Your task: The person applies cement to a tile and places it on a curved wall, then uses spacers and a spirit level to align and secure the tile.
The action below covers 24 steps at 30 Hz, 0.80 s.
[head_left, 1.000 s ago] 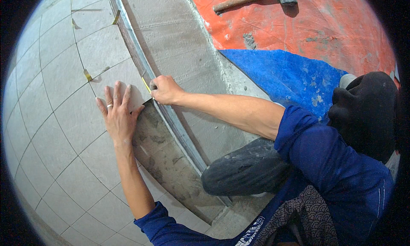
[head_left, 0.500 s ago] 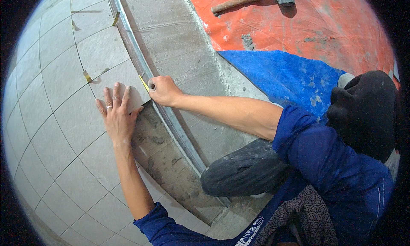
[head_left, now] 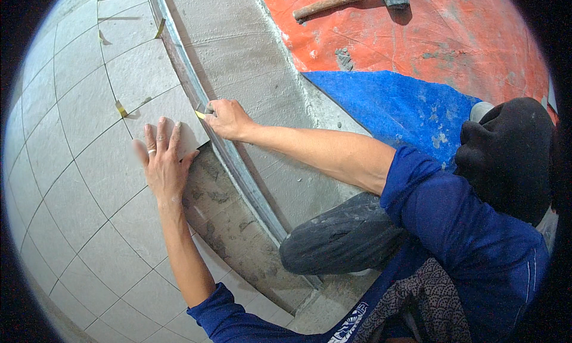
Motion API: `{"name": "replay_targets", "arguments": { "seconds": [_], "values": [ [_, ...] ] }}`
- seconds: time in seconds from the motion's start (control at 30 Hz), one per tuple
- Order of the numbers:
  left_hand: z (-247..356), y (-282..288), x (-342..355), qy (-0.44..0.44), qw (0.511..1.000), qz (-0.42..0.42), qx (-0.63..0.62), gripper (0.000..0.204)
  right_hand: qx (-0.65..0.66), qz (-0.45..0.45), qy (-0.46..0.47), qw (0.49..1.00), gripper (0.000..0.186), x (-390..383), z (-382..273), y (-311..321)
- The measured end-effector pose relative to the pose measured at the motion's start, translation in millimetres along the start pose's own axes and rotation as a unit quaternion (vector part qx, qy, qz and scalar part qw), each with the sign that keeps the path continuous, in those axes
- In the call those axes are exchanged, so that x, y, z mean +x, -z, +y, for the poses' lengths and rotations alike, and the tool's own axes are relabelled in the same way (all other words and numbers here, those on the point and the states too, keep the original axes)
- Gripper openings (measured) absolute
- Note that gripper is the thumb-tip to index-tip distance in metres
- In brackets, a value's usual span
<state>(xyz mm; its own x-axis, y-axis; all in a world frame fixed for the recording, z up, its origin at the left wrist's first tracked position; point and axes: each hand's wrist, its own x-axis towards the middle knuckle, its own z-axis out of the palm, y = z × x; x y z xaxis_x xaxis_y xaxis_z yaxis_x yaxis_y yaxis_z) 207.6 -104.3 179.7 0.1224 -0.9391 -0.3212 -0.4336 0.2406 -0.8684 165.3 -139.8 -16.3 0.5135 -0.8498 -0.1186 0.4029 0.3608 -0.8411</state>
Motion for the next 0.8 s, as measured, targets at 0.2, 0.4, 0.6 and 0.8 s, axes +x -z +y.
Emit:
{"name": "replay_targets", "arguments": {
  "seconds": [0.2, 0.4, 0.6, 0.8],
  "values": [
    [-1, 0, 0, -0.001, 1.0, -0.003, -0.012, 0.084, -0.017, -0.034, -0.018, 0.999, 0.026, 1, 3, 4],
    [-1, 0, -1, -0.003, 1.0, 0.002, -0.018, 0.085, -0.042, -0.033, 0.007, 0.999, 0.022, 7, 4, 1],
    [0, 2, 0, 0.002, 1.0, -0.007, -0.021, 0.083, 0.001, -0.008, 0.013, 1.0, 0.02, 5, 2, -7],
    [0, 3, 0, 0.01, 0.999, -0.022, -0.033, 0.082, -0.044, -0.001, -0.025, 0.999, 0.019, 7, 0, -14]
  ]
}}
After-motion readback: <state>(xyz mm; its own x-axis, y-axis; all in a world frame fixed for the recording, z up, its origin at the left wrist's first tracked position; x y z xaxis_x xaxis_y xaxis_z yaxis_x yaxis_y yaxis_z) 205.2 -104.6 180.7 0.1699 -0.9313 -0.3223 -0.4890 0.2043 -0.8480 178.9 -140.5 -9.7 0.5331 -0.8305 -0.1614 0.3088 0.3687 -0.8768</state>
